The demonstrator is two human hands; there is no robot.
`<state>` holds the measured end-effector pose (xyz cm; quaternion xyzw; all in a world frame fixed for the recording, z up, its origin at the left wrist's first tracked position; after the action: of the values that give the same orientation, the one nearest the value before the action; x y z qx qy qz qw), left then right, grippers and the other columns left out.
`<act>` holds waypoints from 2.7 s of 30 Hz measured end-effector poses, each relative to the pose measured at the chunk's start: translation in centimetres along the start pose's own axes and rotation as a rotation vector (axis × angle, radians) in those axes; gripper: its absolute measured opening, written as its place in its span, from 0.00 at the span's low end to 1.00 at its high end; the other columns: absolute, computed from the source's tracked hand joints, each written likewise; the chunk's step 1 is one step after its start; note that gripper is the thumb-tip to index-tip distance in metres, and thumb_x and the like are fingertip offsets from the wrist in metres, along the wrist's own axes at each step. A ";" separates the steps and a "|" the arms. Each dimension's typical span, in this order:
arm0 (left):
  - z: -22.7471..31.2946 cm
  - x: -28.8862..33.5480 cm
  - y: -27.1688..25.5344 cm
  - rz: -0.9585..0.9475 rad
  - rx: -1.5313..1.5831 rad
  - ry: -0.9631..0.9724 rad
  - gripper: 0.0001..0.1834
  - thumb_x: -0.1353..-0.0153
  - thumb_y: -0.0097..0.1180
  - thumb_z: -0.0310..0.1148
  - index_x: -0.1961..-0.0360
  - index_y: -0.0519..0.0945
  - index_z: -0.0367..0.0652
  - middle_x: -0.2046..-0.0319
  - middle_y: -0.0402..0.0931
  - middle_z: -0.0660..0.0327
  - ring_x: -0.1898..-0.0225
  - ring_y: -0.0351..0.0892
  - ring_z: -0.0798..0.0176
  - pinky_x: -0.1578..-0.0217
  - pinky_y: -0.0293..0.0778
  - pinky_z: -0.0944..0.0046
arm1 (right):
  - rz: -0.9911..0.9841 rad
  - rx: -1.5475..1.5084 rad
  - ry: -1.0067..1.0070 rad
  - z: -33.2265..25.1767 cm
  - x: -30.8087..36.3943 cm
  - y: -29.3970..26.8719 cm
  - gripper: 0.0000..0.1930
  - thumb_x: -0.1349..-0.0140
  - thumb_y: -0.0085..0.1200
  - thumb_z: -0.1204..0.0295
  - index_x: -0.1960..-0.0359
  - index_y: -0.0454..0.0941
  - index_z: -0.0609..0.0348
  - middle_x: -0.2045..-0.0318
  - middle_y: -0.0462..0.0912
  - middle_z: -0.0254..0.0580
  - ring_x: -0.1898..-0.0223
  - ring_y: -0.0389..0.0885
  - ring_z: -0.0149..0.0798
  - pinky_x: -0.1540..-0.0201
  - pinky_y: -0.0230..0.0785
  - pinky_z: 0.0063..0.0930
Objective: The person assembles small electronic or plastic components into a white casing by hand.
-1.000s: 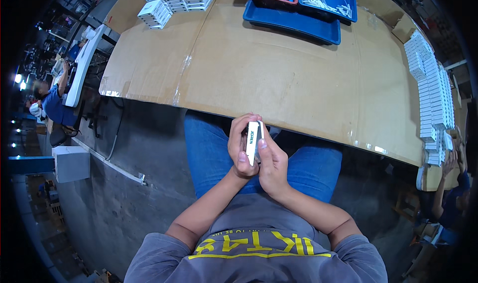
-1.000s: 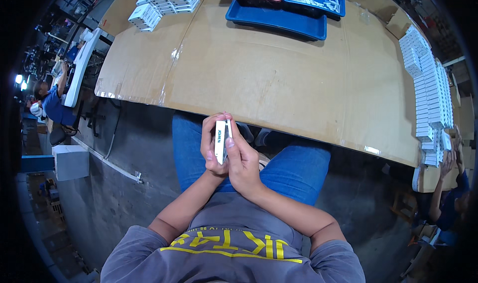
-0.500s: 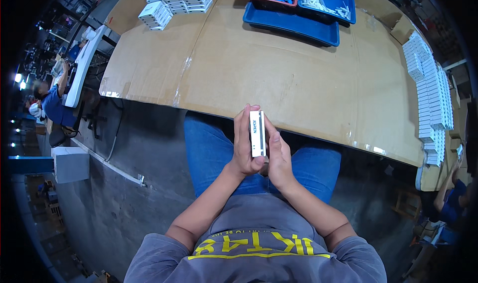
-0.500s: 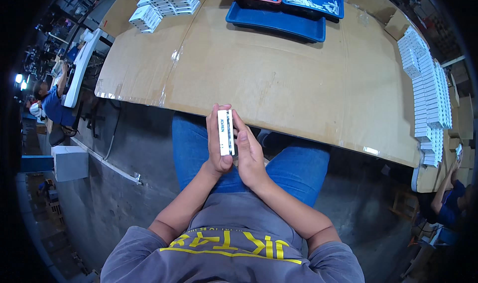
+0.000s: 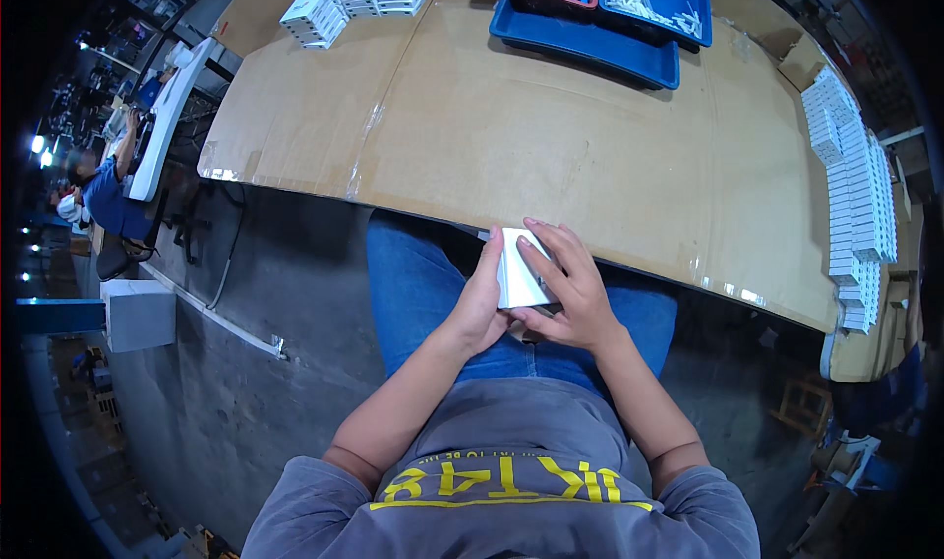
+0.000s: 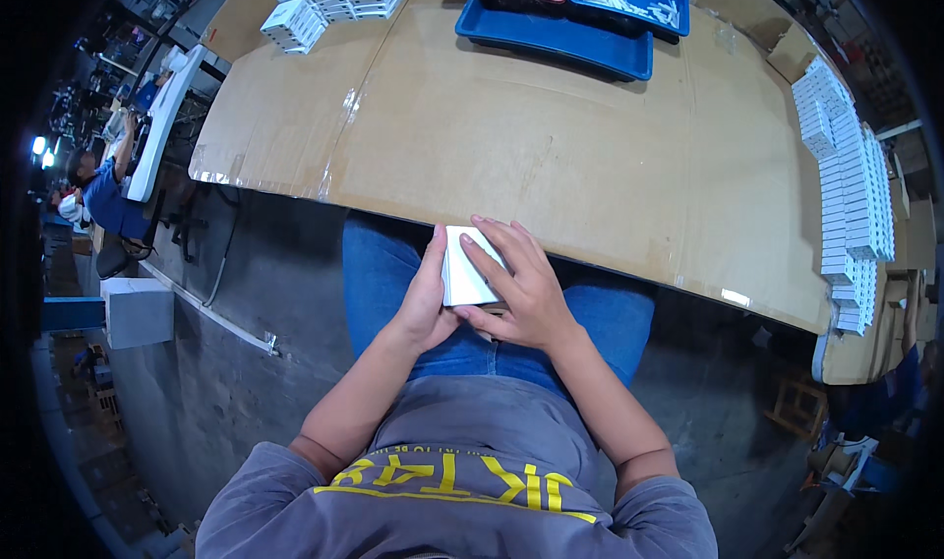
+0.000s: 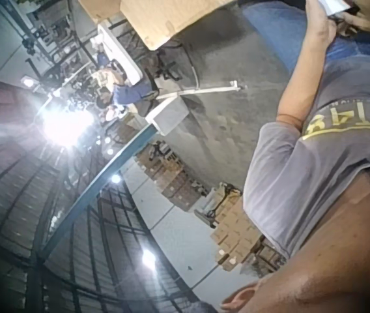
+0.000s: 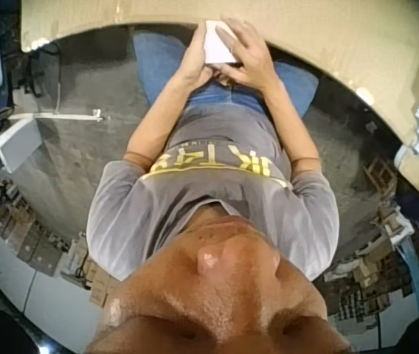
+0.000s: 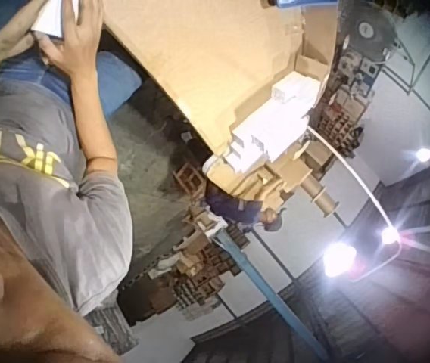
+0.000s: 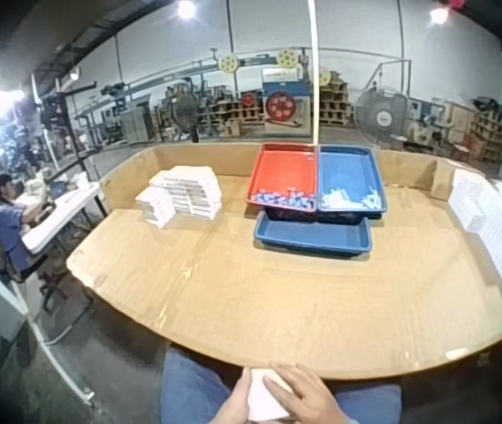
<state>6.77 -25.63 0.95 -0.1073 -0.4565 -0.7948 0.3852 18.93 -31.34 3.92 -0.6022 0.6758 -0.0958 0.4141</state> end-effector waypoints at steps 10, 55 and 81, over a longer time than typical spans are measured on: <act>-0.8 0.1 0.8 0.014 -0.017 0.094 0.41 0.23 0.30 0.70 0.33 0.70 0.46 0.45 0.79 0.55 0.46 0.83 0.59 0.47 0.82 0.57 | 0.189 -0.068 -0.168 0.3 -0.2 0.2 0.41 0.40 0.67 0.46 0.38 0.76 0.72 0.36 0.77 0.66 0.38 0.80 0.65 0.35 0.73 0.54; -1.4 -2.7 -1.9 0.226 -0.304 0.345 0.26 0.18 0.39 0.55 0.48 0.77 0.42 0.59 0.78 0.64 0.56 0.76 0.71 0.53 0.73 0.66 | 0.168 0.015 0.142 2.2 1.9 3.5 0.21 0.26 0.54 0.74 0.37 0.75 0.77 0.47 0.85 0.67 0.54 0.91 0.57 0.56 0.85 0.38; 2.7 -1.0 0.5 -0.253 -0.544 0.726 0.51 0.28 0.55 0.52 0.17 0.42 0.41 0.20 0.50 0.48 0.19 0.51 0.50 0.22 0.51 0.53 | 0.266 -0.887 0.647 2.7 0.2 1.2 0.29 0.31 0.65 0.72 0.31 0.70 0.68 0.37 0.77 0.50 0.36 0.78 0.41 0.32 0.71 0.38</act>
<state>7.30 -23.14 2.27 0.1369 -0.0769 -0.9124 0.3781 19.89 -30.24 1.39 -0.5681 0.8139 0.0709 -0.0986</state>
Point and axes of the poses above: each hand's wrist, its own x-axis away from the middle knuckle, its own y-axis out of the palm, z = x × y, the point moved 5 cm from there along -x, towards the middle knuckle
